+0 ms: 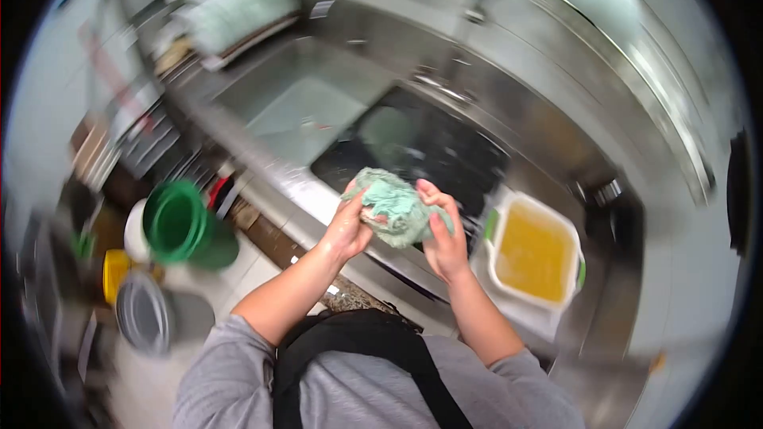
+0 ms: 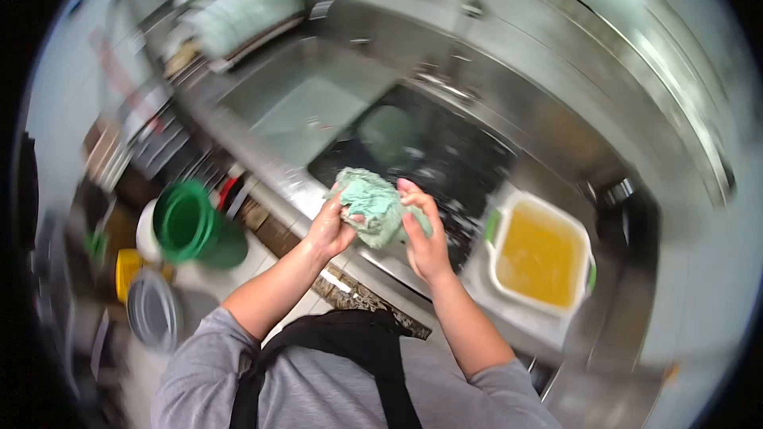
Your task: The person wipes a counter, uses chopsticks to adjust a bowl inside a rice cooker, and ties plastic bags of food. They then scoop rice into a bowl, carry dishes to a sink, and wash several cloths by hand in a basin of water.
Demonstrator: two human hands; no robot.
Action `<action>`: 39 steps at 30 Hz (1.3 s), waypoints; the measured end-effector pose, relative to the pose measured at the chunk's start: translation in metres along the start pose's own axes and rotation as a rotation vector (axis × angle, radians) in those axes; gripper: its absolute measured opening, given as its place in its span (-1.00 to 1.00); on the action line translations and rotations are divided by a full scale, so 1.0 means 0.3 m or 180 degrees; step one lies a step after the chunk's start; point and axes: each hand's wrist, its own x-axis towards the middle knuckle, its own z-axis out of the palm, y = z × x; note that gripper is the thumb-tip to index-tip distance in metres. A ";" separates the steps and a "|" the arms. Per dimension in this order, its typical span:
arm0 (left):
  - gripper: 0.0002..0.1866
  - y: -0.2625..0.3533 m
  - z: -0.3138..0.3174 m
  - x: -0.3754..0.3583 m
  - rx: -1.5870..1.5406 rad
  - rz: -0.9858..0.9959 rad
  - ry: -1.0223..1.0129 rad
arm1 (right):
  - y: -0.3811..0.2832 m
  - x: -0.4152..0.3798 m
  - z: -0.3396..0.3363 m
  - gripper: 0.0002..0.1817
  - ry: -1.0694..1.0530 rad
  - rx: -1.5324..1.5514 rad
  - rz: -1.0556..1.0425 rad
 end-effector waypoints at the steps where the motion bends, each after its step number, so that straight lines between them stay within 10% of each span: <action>1: -0.69 0.063 -0.007 -0.059 -0.0241 0.0038 0.0294 | 0.016 0.010 0.043 -0.61 -0.0260 -0.0343 0.0116; 8: -0.44 0.254 -0.273 -0.627 -0.0976 0.1836 0.1369 | 0.298 -0.042 0.482 -0.29 -0.2113 -0.0045 0.2198; 16: -0.49 0.207 -0.578 -1.376 -0.0846 0.3148 0.2534 | 0.512 -0.369 1.171 -0.10 -0.5805 -0.0960 0.0503; 18: -0.56 0.217 -0.673 -1.585 -0.1456 0.3476 0.2394 | 0.533 -0.439 1.340 -0.08 -0.6120 -0.1217 0.1230; 22: -0.71 0.202 -0.707 -2.065 -0.2487 0.3940 0.1529 | 0.885 -0.438 1.590 -0.17 -0.5772 -0.1428 0.0373; 25: -0.65 0.206 -0.771 -2.382 -0.2287 0.4545 0.2408 | 1.290 -0.337 1.551 -0.34 -0.5266 -0.2130 0.0456; 29: -0.58 0.190 -0.793 -2.740 -0.1499 0.5250 0.2750 | 1.649 -0.118 1.175 -0.27 -0.6534 -0.6005 0.0306; 30: -0.58 0.211 -0.780 -2.800 -0.1477 0.5316 0.2778 | 1.638 -0.005 1.076 -0.38 -0.7883 -0.5048 -0.0188; 33: -0.59 0.297 -0.749 -2.945 -0.1602 0.5984 0.2498 | 1.471 -0.018 0.991 -0.55 -0.6997 -0.4783 0.0182; 39: -0.63 0.341 -1.102 -3.322 -0.1811 0.6677 0.2400 | 1.722 -0.277 1.642 -0.61 -0.7188 -0.5032 -0.0032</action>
